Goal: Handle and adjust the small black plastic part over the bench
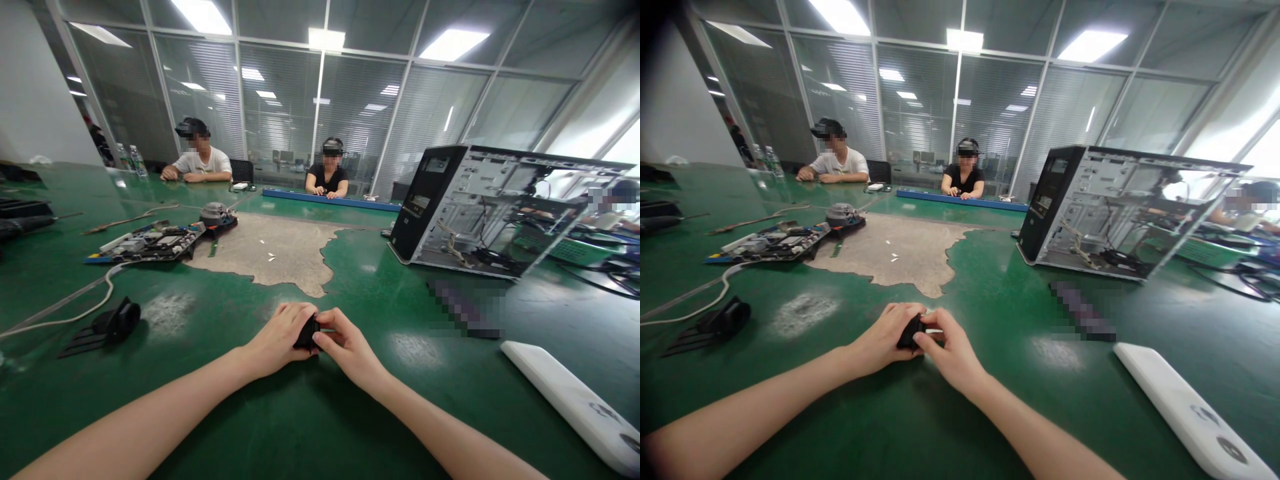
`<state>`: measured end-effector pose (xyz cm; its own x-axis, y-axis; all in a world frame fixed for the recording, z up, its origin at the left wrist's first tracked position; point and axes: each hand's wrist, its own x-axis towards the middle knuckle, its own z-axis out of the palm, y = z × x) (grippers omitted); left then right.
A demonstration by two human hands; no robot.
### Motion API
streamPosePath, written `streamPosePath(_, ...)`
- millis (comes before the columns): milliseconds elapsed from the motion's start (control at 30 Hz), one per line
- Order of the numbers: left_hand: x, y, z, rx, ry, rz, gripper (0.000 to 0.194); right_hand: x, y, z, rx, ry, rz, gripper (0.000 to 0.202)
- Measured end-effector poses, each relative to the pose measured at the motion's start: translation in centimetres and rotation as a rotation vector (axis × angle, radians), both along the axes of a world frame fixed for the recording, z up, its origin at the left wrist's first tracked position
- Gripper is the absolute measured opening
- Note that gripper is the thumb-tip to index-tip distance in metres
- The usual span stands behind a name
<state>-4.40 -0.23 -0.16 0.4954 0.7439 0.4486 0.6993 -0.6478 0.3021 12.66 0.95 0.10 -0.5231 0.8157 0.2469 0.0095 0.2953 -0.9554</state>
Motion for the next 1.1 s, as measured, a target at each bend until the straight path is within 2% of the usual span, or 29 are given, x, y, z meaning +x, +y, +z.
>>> streamPosePath(133,0.0,0.0,0.1,-0.006,-0.011,0.003,0.058,-0.2,0.8,-0.1,-0.077,0.002,-0.025,0.019)
streamPosePath(267,0.0,0.1,0.1,0.001,-0.005,0.008,0.058,-0.1,0.9,-0.2,-0.099,-0.055,0.016,0.021)
streamPosePath(367,0.0,0.1,0.0,-0.006,0.005,0.012,0.058,0.2,0.4,-0.1,-0.035,-0.062,0.046,0.022)
streamPosePath(500,0.0,0.1,0.0,-0.013,0.003,0.016,0.057,0.2,0.0,-0.1,0.062,-0.026,0.004,0.017)
streamPosePath(567,0.0,0.1,0.0,-0.013,-0.003,0.019,0.056,0.0,0.3,-0.1,0.020,-0.005,-0.014,0.014)
streamPosePath(667,0.1,0.1,0.1,-0.025,-0.020,0.023,0.055,-0.1,0.9,-0.4,-0.056,-0.010,-0.026,0.019)
streamPosePath(867,0.1,0.0,0.1,-0.034,-0.035,0.026,0.055,0.2,0.7,-0.4,-0.064,-0.050,0.067,0.025)
streamPosePath(1000,0.0,0.0,0.0,-0.014,-0.021,0.026,0.055,0.1,0.1,0.0,-0.027,-0.035,0.019,0.021)
streamPosePath(1100,0.1,0.0,0.1,-0.008,-0.020,0.022,0.055,-0.1,0.3,0.0,-0.063,-0.008,-0.015,0.018)
